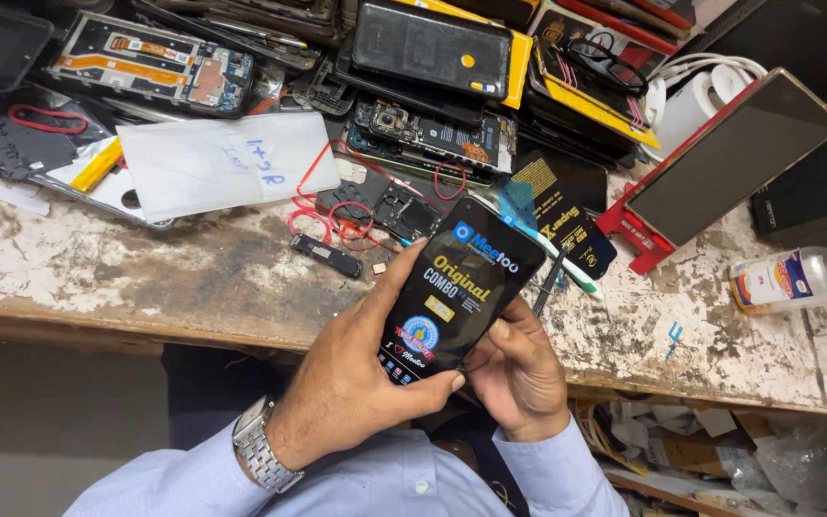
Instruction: The person repairs a disassembled smartphone at a cluttered workbench, pressing and seating internal components and connectors inside the phone frame by hand. They hold up a replacement display assembly with branded packaging, align it with the phone body, and continue pressing parts into place while turning the phone over.
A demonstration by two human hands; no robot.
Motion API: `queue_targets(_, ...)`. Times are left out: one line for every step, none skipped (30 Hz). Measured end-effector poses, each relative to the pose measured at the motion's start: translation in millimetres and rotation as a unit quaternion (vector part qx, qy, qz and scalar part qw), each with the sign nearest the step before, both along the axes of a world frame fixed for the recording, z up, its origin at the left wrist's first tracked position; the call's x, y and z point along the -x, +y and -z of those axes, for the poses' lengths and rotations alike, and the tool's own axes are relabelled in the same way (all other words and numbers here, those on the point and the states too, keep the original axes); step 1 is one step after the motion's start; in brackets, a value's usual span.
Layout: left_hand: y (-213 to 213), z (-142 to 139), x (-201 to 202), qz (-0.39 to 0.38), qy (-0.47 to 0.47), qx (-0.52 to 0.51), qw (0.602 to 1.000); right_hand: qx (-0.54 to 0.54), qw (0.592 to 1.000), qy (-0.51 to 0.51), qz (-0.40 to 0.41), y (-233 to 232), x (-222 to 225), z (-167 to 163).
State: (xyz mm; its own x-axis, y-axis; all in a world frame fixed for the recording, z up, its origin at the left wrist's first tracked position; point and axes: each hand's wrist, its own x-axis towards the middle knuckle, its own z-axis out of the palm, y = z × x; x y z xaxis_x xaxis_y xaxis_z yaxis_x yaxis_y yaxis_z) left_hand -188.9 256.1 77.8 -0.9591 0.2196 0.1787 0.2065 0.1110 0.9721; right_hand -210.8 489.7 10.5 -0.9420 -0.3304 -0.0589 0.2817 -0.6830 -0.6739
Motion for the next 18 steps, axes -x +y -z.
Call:
queue_targets(0.7,-0.1,-1.6,0.001,-0.004,0.0,1.0,0.001,1.0,0.001,-0.001,0.6,-1.6,-0.3)
queue_targets(1.3,0.1,-2.6,-0.001,0.005,0.002,1.0,0.0,1.0,0.002,-0.002,1.0,-2.5,-0.3)
queue_targets(1.7,0.7,-3.0,-0.003,0.013,0.003,1.0,0.0,1.0,0.003,-0.003,1.2,-2.8,0.0)
queue_targets(2.0,1.4,-2.8,-0.005,0.023,0.004,1.0,-0.001,1.0,0.005,-0.004,1.3,-2.5,0.5)
queue_targets(2.4,2.4,-2.3,-0.005,0.016,0.007,1.0,0.0,1.0,0.002,-0.004,1.4,-1.9,1.1)
queue_targets(2.3,3.6,-1.4,-0.005,0.009,0.009,1.0,0.001,1.0,-0.001,-0.005,1.2,-1.0,2.0)
queue_targets(1.9,4.7,0.0,-0.005,0.002,0.012,1.0,0.002,1.0,-0.004,-0.006,0.8,0.3,2.9)
queue_targets(1.6,5.8,0.8,-0.004,-0.005,0.013,1.0,0.003,1.0,-0.002,-0.009,0.5,1.2,3.8)
queue_targets(1.3,6.7,1.8,-0.004,-0.012,0.014,1.0,0.004,1.0,0.002,-0.011,0.2,2.3,4.5)
queue_targets(0.9,7.4,3.2,-0.004,-0.018,0.015,1.0,0.005,1.0,0.006,-0.014,-0.3,3.6,5.0)
queue_targets(0.6,7.8,4.1,-0.004,-0.017,0.016,1.0,0.001,1.0,0.003,-0.011,-0.8,4.4,5.4)
queue_targets(0.2,7.9,4.4,-0.005,-0.015,0.016,1.0,-0.001,1.0,0.0,-0.009,-1.5,4.6,5.5)
queue_targets(-0.1,7.8,4.5,-0.006,-0.013,0.016,1.0,-0.004,1.0,-0.002,-0.007,-2.2,4.6,5.4)
queue_targets(-0.3,7.5,4.2,-0.007,-0.015,0.017,1.0,-0.003,1.0,-0.003,-0.005,-3.1,4.4,4.9)
queue_targets(-0.3,7.0,2.9,-0.008,-0.018,0.018,1.0,-0.002,1.0,-0.005,-0.003,-4.1,3.4,4.0)
queue_targets(-0.3,6.5,1.1,-0.009,-0.021,0.018,1.0,-0.001,1.0,-0.007,-0.001,-5.4,1.6,2.9)
queue_targets(-0.4,6.1,-0.9,-0.01,-0.018,0.018,1.0,-0.005,1.0,-0.008,0.002,-6.7,-0.2,1.3)
queue_targets(-0.6,5.8,-3.4,-0.01,-0.015,0.018,1.0,-0.009,1.0,-0.009,0.005,-8.0,-2.7,-0.7)
